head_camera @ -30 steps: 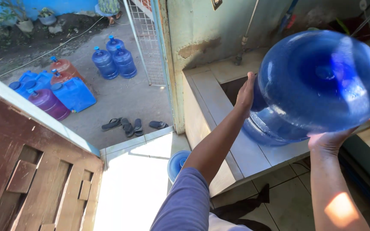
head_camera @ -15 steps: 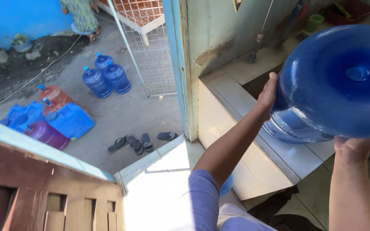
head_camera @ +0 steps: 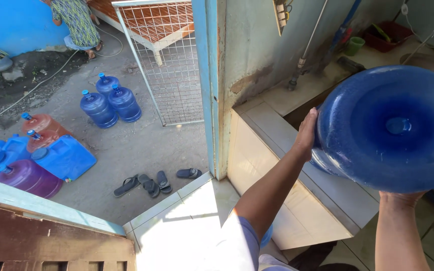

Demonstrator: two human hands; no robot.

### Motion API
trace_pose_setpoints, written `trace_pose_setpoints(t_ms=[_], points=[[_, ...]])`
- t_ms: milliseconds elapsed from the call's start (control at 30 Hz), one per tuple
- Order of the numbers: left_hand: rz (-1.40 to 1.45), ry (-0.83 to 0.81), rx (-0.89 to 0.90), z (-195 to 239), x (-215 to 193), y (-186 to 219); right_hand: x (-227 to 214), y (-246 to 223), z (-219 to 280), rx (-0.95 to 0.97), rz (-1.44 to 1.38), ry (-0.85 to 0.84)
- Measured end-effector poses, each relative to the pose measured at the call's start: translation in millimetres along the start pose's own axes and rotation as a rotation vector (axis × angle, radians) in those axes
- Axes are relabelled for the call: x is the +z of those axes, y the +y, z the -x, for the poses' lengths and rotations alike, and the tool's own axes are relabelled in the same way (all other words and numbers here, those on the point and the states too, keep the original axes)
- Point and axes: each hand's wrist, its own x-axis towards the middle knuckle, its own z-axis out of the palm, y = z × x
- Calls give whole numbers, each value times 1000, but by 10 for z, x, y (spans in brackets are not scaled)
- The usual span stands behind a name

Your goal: Cleaning water bottle caps and a large water jug with a brush and water.

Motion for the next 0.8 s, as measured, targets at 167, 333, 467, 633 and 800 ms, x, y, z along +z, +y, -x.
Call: trace_pose_setpoints(t_ms=[167, 333, 467, 633, 800], points=[[-127, 161, -55, -81, 83, 110, 95, 77, 9, 10, 4, -11], [-87, 134, -132, -267, 113, -60, -103, 162, -40, 23, 16, -11], [-188, 146, -24, -355, 191, -57, 148, 8, -52, 11, 134, 56], [-188, 125, -156, -388, 210, 27, 333, -110, 18, 12, 187, 137], [-280, 97, -49, -581, 235, -85, 355, -62, 23, -163, 356, 33]])
